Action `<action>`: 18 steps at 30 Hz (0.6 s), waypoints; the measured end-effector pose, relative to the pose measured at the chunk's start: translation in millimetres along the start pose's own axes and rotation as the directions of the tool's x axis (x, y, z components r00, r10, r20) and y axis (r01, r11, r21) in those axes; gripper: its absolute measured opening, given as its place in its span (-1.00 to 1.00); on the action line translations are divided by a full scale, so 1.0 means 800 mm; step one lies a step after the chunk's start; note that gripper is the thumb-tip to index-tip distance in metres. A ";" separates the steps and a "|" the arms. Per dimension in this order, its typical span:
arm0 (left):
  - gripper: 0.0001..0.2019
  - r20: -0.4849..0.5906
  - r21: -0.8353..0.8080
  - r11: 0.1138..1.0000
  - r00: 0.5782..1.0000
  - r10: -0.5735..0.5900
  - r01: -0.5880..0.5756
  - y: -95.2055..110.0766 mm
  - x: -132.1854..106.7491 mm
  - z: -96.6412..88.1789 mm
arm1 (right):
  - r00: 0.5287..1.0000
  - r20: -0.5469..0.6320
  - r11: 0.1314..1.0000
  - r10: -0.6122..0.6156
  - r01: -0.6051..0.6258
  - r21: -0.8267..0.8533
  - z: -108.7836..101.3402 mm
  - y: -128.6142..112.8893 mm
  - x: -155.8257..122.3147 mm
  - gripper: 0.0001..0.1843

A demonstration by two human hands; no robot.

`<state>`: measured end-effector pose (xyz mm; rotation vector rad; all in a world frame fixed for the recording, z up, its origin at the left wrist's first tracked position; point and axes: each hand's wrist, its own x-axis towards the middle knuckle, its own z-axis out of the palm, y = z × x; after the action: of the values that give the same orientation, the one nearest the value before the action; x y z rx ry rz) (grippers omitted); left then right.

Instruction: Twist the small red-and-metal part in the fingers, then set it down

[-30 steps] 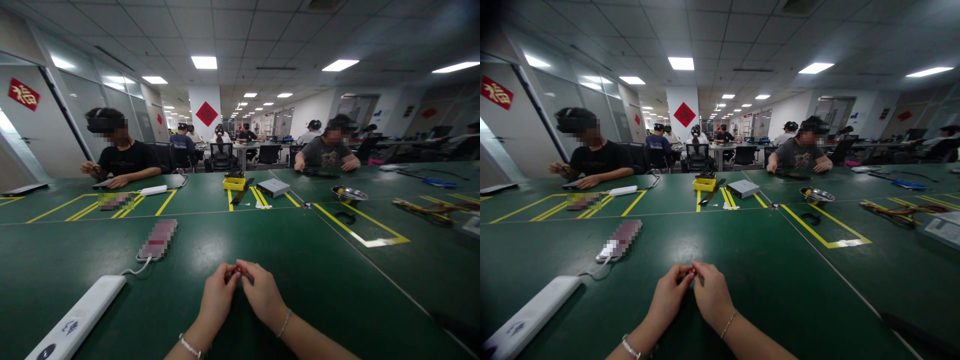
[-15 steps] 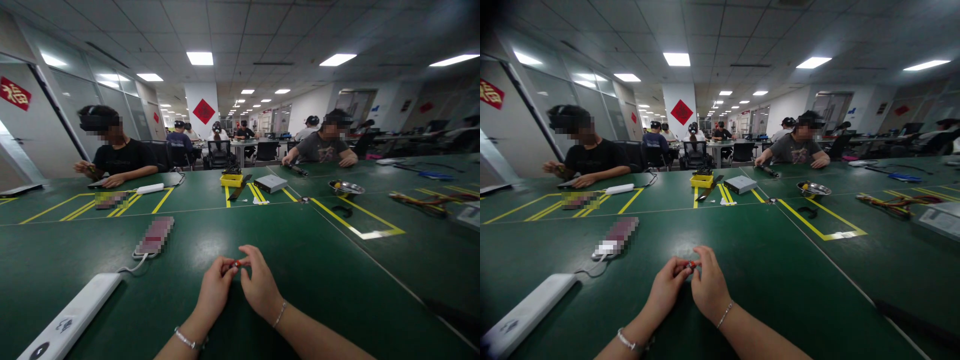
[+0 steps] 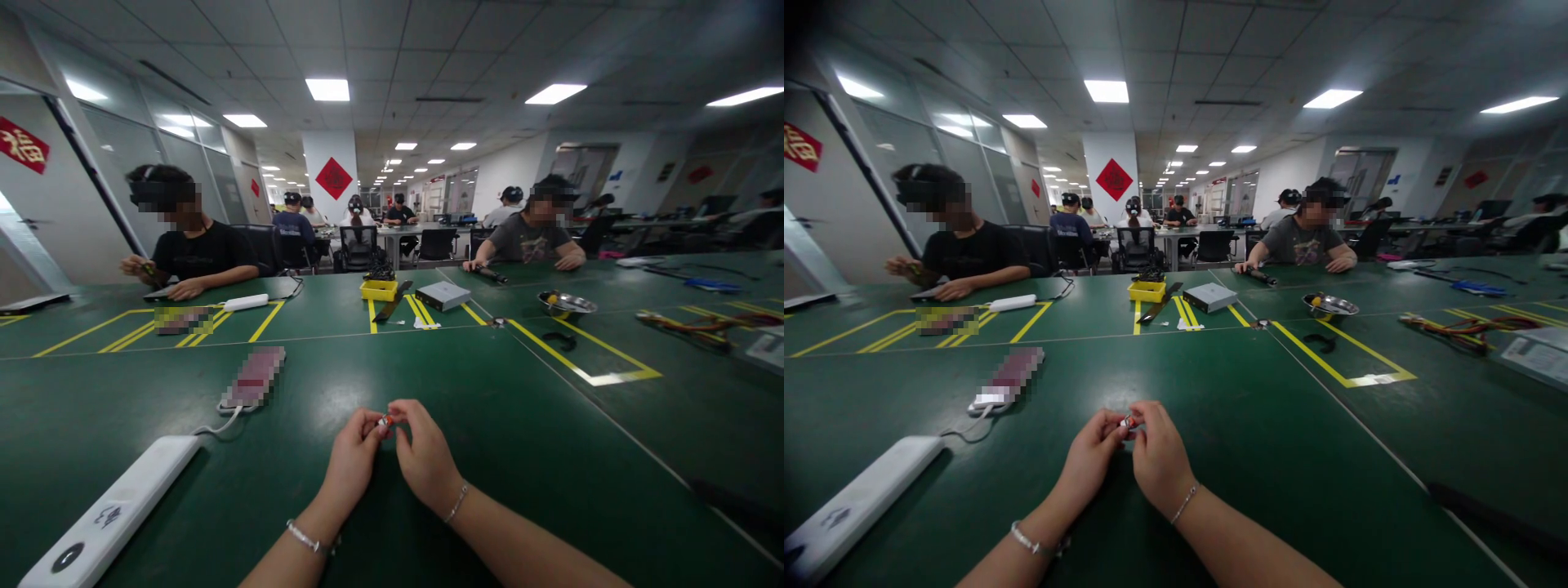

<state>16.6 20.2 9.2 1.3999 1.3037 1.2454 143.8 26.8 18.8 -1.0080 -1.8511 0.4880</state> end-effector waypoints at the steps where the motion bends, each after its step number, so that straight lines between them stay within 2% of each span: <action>1: -0.87 -0.002 0.008 1.000 1.000 -0.004 0.004 0.000 0.000 0.000 | 1.000 -0.002 1.000 0.028 -0.028 0.007 0.000 -0.001 0.000 -0.58; 7: -0.87 -0.001 0.075 0.997 1.000 -0.018 0.018 -0.002 -0.001 -0.001 | 0.987 0.012 0.985 0.160 -0.161 0.068 0.004 0.000 -0.002 -0.60; 12: -0.85 -0.027 0.169 0.985 0.999 -0.032 0.036 0.000 -0.001 0.000 | 0.995 0.022 0.995 0.096 -0.096 0.012 0.003 0.001 -0.001 -0.59; 18: -0.86 -0.033 0.207 0.977 0.999 -0.041 0.047 0.000 -0.001 0.001 | 0.994 0.110 0.998 -0.015 0.021 -0.058 0.001 -0.001 0.002 -0.60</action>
<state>17.4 19.7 8.8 1.4933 1.5121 1.1292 142.6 27.3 19.9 -1.0205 -1.9804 0.4886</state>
